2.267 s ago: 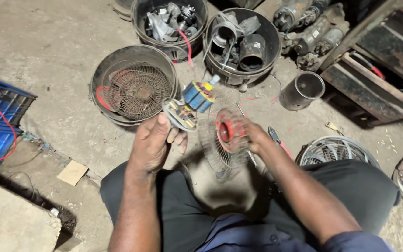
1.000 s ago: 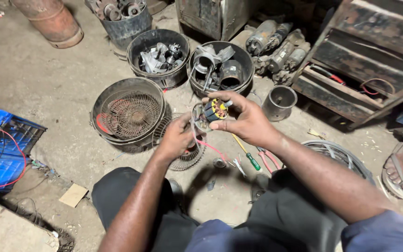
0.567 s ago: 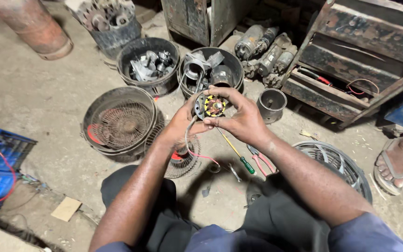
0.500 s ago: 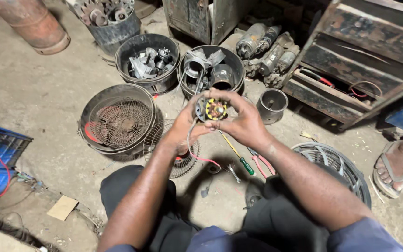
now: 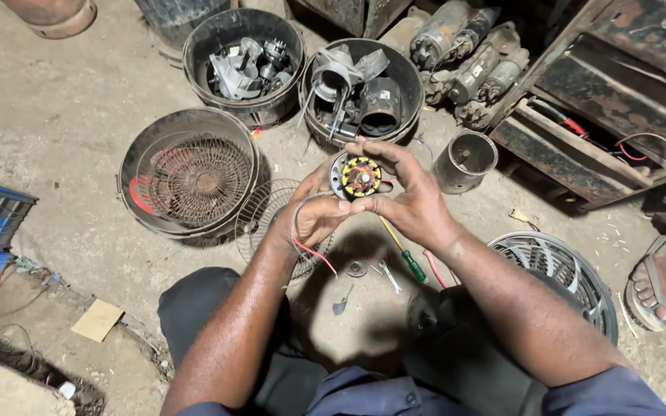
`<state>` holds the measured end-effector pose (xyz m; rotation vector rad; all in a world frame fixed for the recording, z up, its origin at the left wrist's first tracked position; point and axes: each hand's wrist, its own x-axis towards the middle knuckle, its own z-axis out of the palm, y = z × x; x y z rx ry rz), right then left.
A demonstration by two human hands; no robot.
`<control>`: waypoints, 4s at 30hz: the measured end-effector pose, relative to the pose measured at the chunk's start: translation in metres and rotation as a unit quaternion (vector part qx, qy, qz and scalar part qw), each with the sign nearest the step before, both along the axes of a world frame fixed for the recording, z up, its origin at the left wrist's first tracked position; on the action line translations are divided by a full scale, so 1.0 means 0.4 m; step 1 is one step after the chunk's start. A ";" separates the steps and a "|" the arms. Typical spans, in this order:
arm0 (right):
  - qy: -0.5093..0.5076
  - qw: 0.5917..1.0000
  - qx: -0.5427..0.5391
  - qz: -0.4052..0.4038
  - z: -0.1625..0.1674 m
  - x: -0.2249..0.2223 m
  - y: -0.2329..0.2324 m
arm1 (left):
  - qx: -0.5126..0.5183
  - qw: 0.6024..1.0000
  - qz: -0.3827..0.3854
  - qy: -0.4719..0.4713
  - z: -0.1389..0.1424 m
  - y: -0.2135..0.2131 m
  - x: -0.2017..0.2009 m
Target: The person disassembles a small electric fan, removes the motor, and inspects the internal components. They use pliers and a screwdriver to detach parts and examine the motor assembly.
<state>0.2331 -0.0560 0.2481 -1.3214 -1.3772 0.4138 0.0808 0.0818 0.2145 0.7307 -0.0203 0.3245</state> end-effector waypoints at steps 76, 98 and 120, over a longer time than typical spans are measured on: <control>-0.150 0.986 0.010 -0.071 0.008 -0.006 -0.019 | 0.035 0.996 0.079 0.032 -0.055 -0.003 0.066; -0.176 0.979 0.056 -0.082 -0.009 0.007 -0.030 | 0.211 0.965 0.153 0.025 -0.030 -0.011 0.060; -0.353 0.839 -0.001 -0.413 0.125 0.252 -0.202 | 0.119 0.975 0.160 0.094 -0.056 0.026 0.019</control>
